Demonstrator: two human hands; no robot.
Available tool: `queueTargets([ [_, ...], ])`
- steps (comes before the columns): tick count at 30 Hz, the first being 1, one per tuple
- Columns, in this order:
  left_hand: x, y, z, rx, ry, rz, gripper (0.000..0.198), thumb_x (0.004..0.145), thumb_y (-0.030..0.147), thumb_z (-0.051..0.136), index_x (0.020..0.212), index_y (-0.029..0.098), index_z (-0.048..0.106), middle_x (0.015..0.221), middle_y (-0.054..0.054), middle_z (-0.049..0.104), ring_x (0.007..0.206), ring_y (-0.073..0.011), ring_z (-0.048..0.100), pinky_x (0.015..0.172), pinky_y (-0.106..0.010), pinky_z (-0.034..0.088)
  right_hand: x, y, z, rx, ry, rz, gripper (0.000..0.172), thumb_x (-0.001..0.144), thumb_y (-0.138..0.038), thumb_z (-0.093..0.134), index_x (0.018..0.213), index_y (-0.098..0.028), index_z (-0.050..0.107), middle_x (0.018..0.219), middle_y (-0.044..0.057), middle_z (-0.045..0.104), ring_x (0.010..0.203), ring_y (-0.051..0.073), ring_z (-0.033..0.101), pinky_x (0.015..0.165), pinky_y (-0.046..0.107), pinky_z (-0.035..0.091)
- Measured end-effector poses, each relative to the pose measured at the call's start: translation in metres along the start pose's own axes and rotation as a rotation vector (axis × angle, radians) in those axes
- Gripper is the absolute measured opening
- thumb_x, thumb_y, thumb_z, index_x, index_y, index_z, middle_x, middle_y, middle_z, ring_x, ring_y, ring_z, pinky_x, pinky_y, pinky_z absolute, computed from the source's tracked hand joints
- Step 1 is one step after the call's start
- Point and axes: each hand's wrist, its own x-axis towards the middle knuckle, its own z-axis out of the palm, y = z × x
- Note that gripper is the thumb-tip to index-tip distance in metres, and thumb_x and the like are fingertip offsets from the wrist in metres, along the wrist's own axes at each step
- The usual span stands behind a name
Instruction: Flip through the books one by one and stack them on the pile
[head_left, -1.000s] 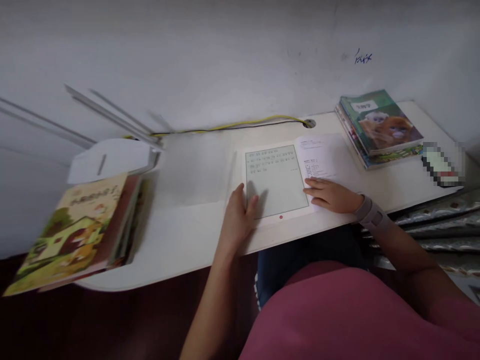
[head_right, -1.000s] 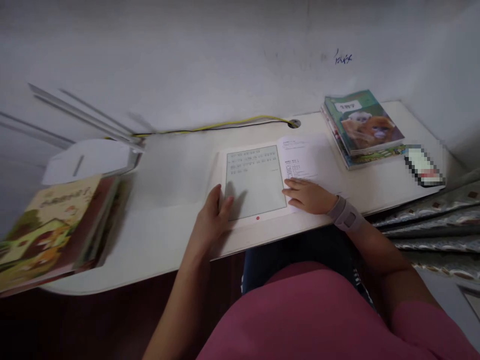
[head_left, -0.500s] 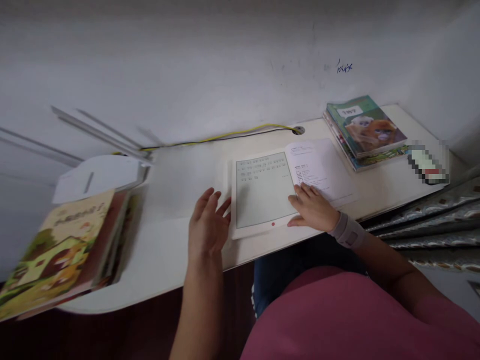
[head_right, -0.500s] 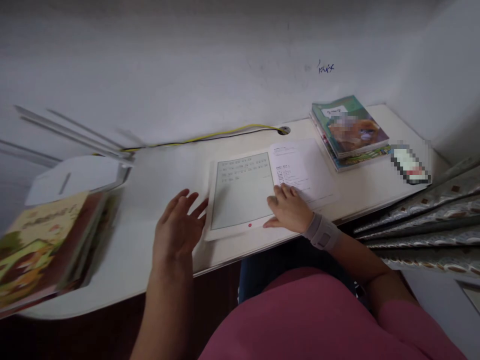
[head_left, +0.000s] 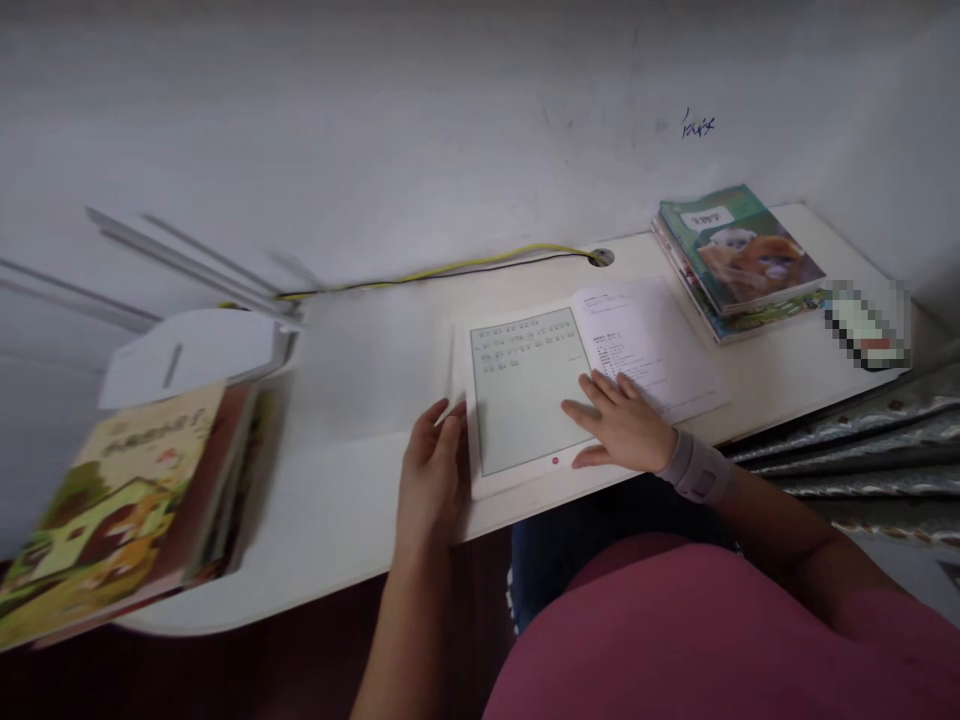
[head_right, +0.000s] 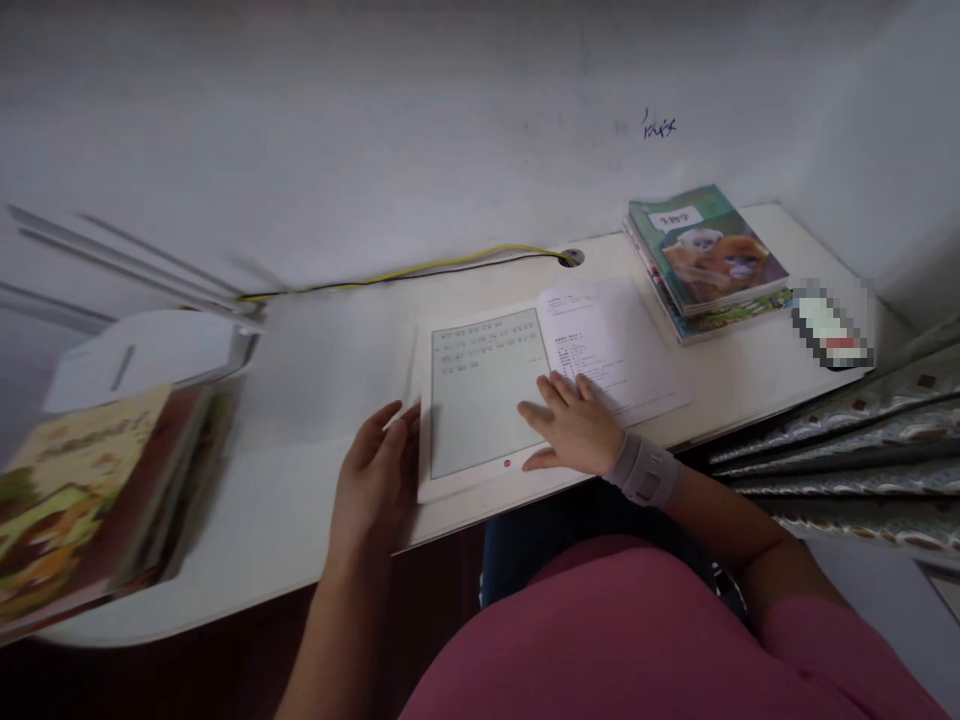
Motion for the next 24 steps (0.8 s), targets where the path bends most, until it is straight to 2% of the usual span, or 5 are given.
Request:
queueTargets([
  [5,0.005,-0.002,0.000,-0.082,-0.004,-0.075,0.040,0.076,0.025,0.067,0.115,0.023,0.059,0.113,-0.005,0.066,0.099,-0.0171,0.065,0.093,-0.032,0.049,-0.005,0.006,0.000,0.008,0.003,0.000,0.078,0.083,-0.072,0.041,0.139,-0.017,0.046,0.148,0.025,0.038,0.140,0.036,0.030,0.109,0.054,0.028],
  [11,0.009,0.011,-0.002,-0.177,-0.080,-0.156,0.041,0.066,0.024,0.073,0.105,0.020,0.061,0.084,-0.001,0.069,0.079,-0.0177,0.068,0.080,-0.034,0.054,0.002,-0.001,-0.006,0.013,-0.043,0.012,0.086,0.078,-0.075,0.045,0.137,-0.012,0.046,0.145,0.029,0.038,0.138,0.041,0.031,0.107,0.059,0.027],
  [14,0.007,0.020,0.000,-0.265,-0.083,-0.166,0.041,0.062,0.025,0.077,0.100,0.020,0.061,0.076,0.001,0.067,0.074,-0.0168,0.067,0.076,-0.032,0.054,0.014,-0.016,-0.007,0.002,-0.023,0.003,0.090,0.076,-0.075,0.048,0.135,-0.007,0.046,0.139,0.032,0.044,0.133,0.043,0.038,0.106,0.059,0.030],
  [19,0.004,0.023,0.006,-0.334,-0.116,-0.111,0.044,0.056,0.029,0.083,0.092,0.018,0.062,0.079,-0.001,0.069,0.071,-0.0138,0.065,0.073,-0.028,0.053,0.037,-0.055,-0.001,0.058,0.043,-0.063,0.090,0.077,-0.066,0.060,0.138,-0.002,0.041,0.138,0.032,0.046,0.127,0.038,0.048,0.101,0.049,0.042],
  [24,0.002,0.018,0.007,-0.315,-0.173,-0.082,0.049,0.054,0.030,0.083,0.097,0.017,0.064,0.090,-0.005,0.071,0.075,-0.0145,0.066,0.072,-0.027,0.052,0.045,-0.080,-0.001,0.158,0.091,-0.068,0.065,0.090,-0.043,0.052,0.138,-0.001,0.039,0.137,0.030,0.049,0.122,0.034,0.054,0.093,0.044,0.051],
])
